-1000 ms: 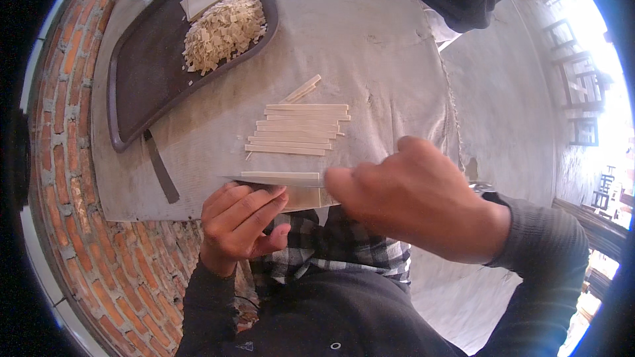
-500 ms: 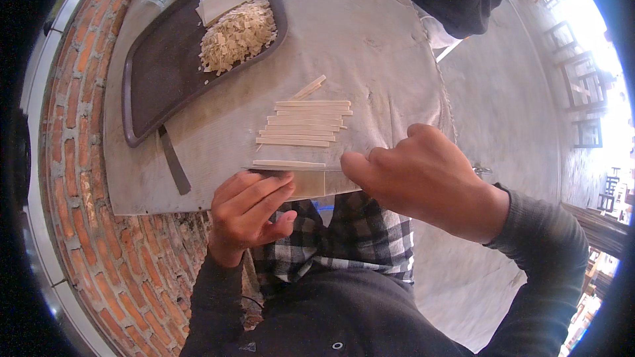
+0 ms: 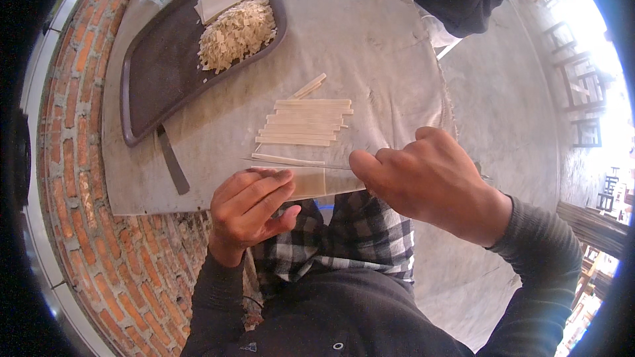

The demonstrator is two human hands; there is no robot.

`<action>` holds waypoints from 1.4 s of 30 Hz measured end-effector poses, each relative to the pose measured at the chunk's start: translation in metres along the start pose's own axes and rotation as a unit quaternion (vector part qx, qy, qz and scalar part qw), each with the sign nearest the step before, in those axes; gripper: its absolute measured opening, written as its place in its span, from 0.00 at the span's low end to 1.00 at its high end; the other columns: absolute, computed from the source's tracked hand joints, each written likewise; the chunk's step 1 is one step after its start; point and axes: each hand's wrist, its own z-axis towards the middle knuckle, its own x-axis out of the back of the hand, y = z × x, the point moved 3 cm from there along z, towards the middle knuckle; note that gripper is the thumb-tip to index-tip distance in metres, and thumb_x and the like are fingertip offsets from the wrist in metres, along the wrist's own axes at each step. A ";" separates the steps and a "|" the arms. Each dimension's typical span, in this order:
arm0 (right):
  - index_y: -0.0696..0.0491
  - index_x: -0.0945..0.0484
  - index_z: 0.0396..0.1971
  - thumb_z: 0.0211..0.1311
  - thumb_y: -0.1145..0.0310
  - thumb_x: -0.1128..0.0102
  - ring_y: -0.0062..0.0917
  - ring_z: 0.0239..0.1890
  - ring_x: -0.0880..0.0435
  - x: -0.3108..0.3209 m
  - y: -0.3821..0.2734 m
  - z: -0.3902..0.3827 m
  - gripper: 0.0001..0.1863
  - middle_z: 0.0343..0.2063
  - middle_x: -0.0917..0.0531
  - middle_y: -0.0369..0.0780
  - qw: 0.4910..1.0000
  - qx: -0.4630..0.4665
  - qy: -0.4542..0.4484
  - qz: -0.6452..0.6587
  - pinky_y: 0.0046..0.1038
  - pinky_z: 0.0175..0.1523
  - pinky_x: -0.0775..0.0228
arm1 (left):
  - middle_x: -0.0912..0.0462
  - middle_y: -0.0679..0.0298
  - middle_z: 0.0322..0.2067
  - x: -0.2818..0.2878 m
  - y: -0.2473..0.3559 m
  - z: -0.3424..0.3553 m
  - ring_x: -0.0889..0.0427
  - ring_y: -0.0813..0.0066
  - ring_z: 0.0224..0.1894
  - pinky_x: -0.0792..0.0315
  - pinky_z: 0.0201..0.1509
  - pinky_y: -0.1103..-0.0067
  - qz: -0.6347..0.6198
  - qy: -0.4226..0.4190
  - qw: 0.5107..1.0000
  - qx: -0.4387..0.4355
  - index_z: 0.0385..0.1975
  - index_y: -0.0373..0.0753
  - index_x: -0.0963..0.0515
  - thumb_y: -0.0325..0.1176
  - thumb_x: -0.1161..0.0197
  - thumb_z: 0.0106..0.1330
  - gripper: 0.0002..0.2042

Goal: The person uses a knife to cut thin sheets of dough into strips and then into small squares on a table.

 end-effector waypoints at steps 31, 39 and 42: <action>0.42 0.27 0.42 0.76 0.60 0.24 0.22 0.20 0.13 -0.004 0.010 -0.012 0.15 0.19 0.19 0.31 0.997 -0.033 -0.003 -0.069 0.30 0.31 0.24 | 0.05 0.65 0.46 -0.003 -0.002 -0.003 0.08 0.68 0.48 0.11 0.54 0.70 -0.001 0.039 0.999 -0.024 0.41 0.39 0.07 0.33 0.16 0.64 0.09; 0.43 0.27 0.43 0.76 0.61 0.25 0.23 0.19 0.15 -0.002 0.000 0.004 0.15 0.18 0.21 0.31 0.998 0.007 0.005 -0.055 0.29 0.29 0.28 | 0.06 0.65 0.45 -0.003 0.000 -0.005 0.08 0.67 0.49 0.11 0.51 0.69 0.014 0.048 0.998 -0.028 0.38 0.40 0.08 0.32 0.16 0.64 0.08; 0.44 0.27 0.43 0.76 0.61 0.25 0.23 0.18 0.15 -0.001 0.003 0.007 0.14 0.18 0.21 0.31 0.998 -0.005 0.013 -0.057 0.30 0.29 0.30 | 0.06 0.65 0.45 -0.003 0.000 -0.004 0.08 0.67 0.48 0.11 0.51 0.70 0.017 0.044 0.999 -0.022 0.38 0.41 0.08 0.33 0.16 0.64 0.08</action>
